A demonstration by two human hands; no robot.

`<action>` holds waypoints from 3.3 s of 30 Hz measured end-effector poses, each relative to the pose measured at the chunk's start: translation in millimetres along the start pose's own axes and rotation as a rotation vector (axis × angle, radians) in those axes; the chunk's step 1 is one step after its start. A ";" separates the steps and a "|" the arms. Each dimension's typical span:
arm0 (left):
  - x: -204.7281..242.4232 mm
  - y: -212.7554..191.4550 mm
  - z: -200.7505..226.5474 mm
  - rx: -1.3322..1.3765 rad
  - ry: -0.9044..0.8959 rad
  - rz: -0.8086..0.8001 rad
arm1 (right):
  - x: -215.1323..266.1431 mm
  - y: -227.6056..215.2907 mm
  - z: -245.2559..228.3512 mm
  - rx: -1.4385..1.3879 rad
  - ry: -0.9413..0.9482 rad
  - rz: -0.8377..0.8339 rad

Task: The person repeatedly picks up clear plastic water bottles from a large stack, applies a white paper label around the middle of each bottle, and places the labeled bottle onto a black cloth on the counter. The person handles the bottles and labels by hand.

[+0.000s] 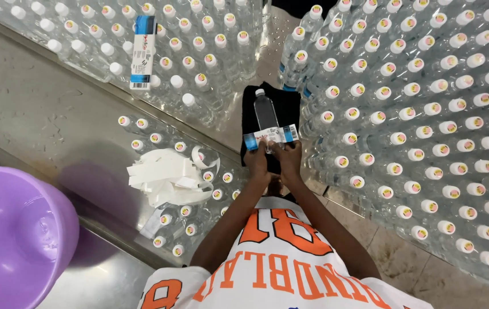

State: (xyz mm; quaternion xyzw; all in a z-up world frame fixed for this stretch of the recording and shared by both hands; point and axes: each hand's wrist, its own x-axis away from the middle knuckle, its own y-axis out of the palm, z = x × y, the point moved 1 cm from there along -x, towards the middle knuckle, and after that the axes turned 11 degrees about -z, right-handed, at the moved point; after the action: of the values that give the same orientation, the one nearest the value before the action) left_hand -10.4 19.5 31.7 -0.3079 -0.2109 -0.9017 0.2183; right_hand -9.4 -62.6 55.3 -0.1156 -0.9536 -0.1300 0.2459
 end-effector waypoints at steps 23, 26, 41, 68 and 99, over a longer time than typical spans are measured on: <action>60.6 -13.8 168.1 0.101 0.453 -0.142 | 83.7 19.1 -57.8 1.047 -1.295 -0.225; 83.5 -4.7 166.1 0.095 0.450 -0.199 | 80.0 28.9 -54.0 1.052 -1.254 -0.276; 63.3 -24.0 146.9 0.014 0.381 -0.328 | 81.0 -24.8 -88.3 1.151 -0.341 -0.573; 113.5 24.8 92.0 -0.976 1.236 -0.431 | 120.9 -16.5 -168.4 0.124 -0.526 -0.159; 55.6 -45.0 96.6 -1.475 0.475 -0.653 | 73.8 -50.7 -161.8 1.597 -0.180 -0.239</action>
State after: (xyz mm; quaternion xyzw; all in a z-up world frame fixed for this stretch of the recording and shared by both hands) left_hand -29.0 91.3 126.3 -0.0973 0.4054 -0.8673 -0.2721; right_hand -15.7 -148.0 219.3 0.1873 -0.7806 0.5741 0.1611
